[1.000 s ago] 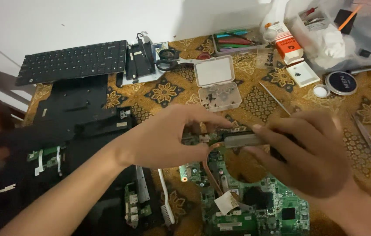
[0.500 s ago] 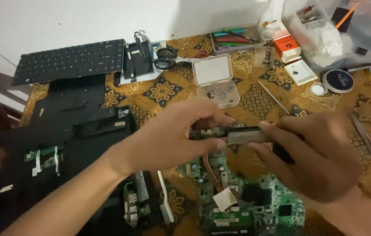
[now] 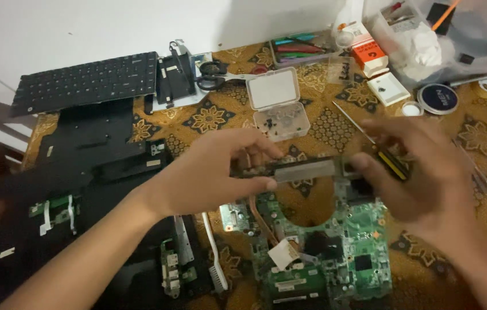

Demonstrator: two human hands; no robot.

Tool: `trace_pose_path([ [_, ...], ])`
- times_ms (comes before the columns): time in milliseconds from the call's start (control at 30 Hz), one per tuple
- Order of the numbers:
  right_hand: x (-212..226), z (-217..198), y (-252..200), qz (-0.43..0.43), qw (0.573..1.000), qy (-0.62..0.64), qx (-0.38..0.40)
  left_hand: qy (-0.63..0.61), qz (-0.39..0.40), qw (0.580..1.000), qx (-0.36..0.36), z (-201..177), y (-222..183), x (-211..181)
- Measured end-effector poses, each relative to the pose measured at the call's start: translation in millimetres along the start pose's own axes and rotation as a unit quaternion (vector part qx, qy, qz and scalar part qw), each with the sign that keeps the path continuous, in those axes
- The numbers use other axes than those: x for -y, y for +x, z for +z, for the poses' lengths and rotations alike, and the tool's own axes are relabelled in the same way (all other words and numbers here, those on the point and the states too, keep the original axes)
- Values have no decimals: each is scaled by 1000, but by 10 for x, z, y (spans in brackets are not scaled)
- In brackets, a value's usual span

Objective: Disassembling a laptop by removing screws, the RAM module, and the motherboard

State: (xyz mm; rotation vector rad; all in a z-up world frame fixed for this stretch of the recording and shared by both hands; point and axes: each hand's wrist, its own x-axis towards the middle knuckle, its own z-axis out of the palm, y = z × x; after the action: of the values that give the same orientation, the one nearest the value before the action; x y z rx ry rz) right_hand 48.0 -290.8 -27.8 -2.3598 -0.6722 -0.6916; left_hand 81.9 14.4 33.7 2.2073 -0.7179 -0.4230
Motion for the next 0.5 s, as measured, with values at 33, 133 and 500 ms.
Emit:
trace_pose_path([
  [33,14,30,18,4,1000,-1,0,0,1,1000,4,-1,17,9],
  [133,77,104,117,199,963,176,42,18,-15,1000,19,15,84,69],
  [500,81,263,123,364,899,192,147,37,44,997,42,83,182,157],
])
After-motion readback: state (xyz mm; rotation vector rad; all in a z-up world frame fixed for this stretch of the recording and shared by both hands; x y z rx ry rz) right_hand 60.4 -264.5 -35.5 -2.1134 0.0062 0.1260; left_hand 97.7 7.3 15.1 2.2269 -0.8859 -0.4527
